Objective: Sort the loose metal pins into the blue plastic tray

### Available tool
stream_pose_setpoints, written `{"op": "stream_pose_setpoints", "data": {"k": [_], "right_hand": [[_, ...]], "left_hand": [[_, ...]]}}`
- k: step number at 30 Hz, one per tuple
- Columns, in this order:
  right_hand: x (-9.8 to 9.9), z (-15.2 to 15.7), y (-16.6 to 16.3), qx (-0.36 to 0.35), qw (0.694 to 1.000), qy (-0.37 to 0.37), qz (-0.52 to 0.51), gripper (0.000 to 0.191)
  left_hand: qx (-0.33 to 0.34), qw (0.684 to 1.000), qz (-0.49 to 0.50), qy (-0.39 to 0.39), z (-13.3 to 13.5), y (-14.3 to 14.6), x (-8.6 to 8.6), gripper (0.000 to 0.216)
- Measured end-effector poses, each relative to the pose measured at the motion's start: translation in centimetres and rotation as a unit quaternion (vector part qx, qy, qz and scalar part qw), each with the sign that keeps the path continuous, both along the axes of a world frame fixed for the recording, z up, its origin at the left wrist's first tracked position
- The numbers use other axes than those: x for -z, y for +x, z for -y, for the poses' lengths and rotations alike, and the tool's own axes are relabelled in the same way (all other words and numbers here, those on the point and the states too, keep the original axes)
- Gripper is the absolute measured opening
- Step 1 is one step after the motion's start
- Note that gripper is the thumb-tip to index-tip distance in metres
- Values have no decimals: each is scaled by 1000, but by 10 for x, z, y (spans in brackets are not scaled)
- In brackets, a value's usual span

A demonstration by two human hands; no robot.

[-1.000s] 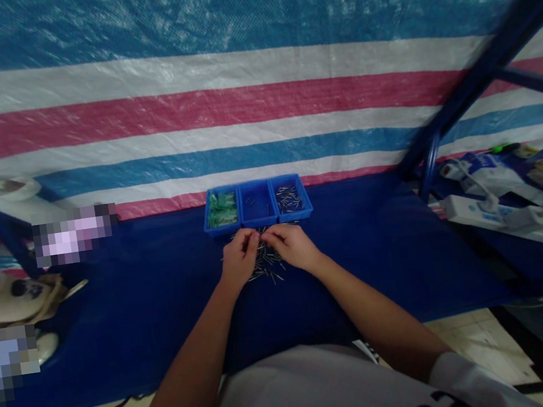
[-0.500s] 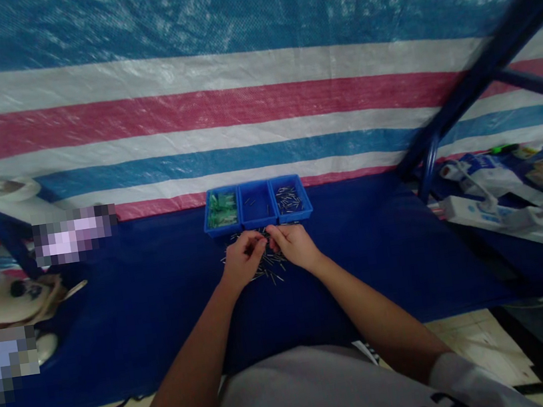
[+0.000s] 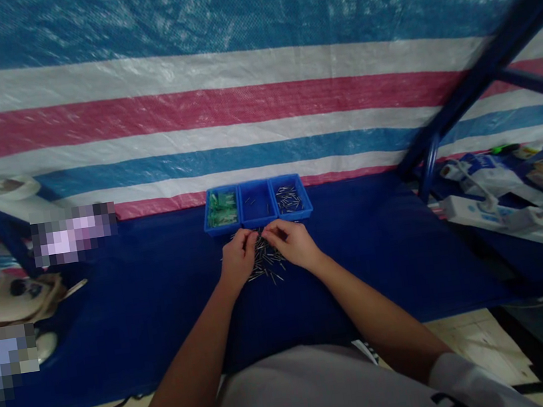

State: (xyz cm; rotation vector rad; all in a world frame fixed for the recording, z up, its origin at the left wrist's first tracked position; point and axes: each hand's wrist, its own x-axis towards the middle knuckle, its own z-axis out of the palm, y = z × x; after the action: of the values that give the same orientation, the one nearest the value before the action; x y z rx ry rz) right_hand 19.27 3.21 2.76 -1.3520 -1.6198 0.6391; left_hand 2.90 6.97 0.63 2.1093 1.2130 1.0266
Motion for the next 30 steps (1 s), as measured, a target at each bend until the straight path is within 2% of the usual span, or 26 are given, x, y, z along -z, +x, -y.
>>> {"op": "stream_pose_setpoints", "data": {"k": [3, 10, 19, 30], "right_hand": [[1, 0, -2, 0, 1000, 15, -12, 17], [0, 0, -1, 15, 999, 30, 25, 13], [-1, 0, 2, 16, 999, 2, 42, 17], [-3, 1, -1, 0, 999, 1, 41, 19]], "left_hand": [[-17, 1000, -6, 11, -1, 0, 0, 28], [7, 1000, 12, -26, 1, 0, -1, 37], [31, 997, 56, -36, 3, 2, 0, 22], [20, 1000, -8, -7, 1, -1, 1, 35]]}}
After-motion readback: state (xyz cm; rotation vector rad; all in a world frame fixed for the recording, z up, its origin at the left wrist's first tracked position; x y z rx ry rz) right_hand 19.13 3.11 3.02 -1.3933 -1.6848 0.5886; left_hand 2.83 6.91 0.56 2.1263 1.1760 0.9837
